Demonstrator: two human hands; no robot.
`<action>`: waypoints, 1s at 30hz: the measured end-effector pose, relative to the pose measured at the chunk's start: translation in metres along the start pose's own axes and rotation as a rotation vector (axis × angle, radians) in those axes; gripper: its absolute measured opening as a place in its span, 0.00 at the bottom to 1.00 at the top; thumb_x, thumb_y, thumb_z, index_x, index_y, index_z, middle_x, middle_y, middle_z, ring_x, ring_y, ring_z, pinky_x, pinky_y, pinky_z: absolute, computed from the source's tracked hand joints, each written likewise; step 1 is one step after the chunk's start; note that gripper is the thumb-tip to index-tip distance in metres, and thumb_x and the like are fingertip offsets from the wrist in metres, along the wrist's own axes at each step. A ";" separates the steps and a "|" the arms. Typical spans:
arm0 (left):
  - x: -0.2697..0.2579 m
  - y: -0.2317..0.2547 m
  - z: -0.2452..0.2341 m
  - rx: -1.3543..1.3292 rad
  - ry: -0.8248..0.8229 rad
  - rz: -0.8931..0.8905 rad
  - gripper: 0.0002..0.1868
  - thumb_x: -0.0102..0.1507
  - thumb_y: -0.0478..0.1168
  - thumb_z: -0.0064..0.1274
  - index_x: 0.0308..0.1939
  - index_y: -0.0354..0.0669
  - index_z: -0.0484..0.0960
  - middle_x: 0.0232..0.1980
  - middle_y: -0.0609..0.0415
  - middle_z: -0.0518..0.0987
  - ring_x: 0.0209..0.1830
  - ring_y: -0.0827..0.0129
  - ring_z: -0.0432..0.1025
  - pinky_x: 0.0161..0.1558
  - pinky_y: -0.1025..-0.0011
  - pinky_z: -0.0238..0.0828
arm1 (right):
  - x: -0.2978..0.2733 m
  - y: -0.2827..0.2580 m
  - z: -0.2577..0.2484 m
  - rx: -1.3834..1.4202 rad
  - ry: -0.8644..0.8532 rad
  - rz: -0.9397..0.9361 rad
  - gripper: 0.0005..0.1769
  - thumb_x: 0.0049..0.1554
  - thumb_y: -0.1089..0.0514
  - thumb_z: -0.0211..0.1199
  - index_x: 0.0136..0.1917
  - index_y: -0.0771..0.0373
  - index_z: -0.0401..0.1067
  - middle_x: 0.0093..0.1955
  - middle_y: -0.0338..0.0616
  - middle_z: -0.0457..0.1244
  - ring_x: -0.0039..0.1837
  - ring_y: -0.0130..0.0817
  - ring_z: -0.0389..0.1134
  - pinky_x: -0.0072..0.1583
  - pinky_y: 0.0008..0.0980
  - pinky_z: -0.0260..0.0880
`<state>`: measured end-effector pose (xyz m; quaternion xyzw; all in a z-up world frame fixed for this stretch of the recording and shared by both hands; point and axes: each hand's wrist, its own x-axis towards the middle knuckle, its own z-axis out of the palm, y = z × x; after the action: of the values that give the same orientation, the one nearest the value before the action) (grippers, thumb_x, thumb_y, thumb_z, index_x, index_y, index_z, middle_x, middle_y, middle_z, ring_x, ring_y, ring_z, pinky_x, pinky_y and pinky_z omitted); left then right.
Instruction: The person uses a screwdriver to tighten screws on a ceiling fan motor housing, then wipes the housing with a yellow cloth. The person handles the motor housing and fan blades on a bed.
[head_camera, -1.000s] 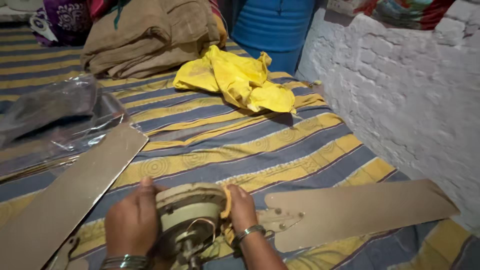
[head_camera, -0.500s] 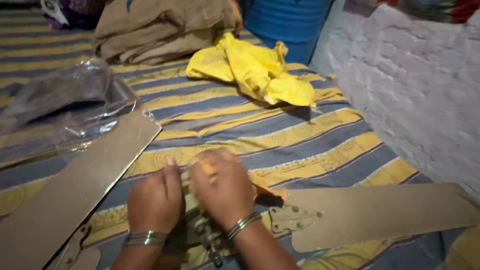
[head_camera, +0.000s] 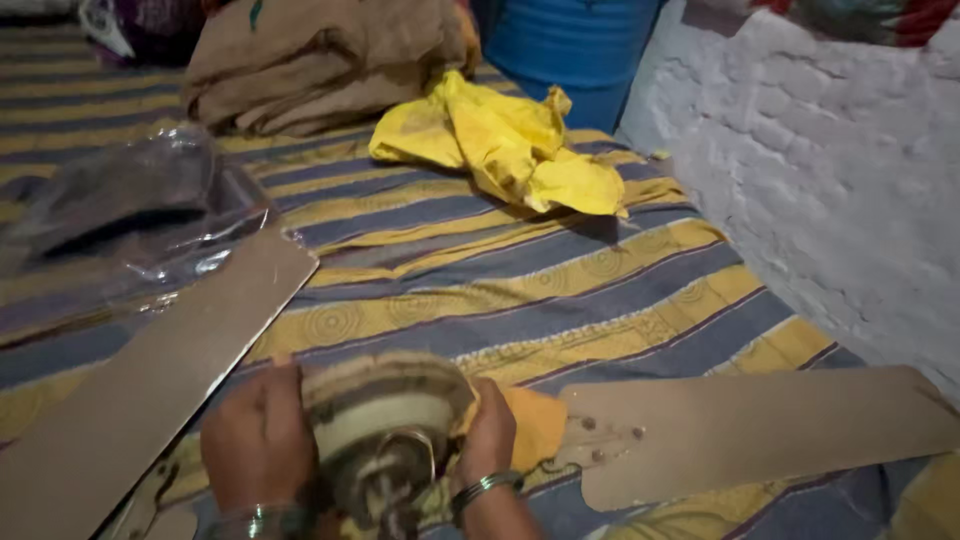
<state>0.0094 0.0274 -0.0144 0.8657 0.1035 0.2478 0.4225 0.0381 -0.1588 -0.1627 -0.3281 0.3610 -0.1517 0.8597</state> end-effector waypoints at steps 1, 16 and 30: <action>-0.009 0.003 -0.001 -0.040 -0.020 -0.027 0.24 0.69 0.54 0.42 0.36 0.43 0.89 0.29 0.37 0.81 0.30 0.46 0.77 0.36 0.57 0.70 | -0.003 -0.003 0.003 0.036 0.061 0.011 0.14 0.58 0.49 0.60 0.41 0.62 0.73 0.35 0.38 0.62 0.36 0.33 0.64 0.40 0.36 0.66; -0.037 -0.012 0.037 -0.695 -0.188 0.024 0.24 0.70 0.47 0.39 0.39 0.28 0.83 0.36 0.38 0.83 0.35 0.52 0.79 0.42 0.64 0.73 | -0.104 -0.126 0.052 -0.795 -0.214 -1.011 0.15 0.58 0.56 0.54 0.34 0.67 0.72 0.35 0.48 0.64 0.38 0.43 0.66 0.45 0.43 0.68; -0.015 0.044 0.003 0.047 -0.204 0.085 0.34 0.70 0.62 0.28 0.35 0.55 0.92 0.27 0.41 0.82 0.29 0.43 0.77 0.33 0.51 0.71 | -0.154 -0.120 0.068 -0.985 -0.467 -1.105 0.14 0.58 0.52 0.57 0.41 0.64 0.77 0.44 0.53 0.69 0.48 0.53 0.70 0.50 0.45 0.70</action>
<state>-0.0029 -0.0074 0.0134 0.8997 0.0289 0.1738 0.3994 -0.0220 -0.1403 0.0342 -0.8283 -0.0197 -0.3073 0.4680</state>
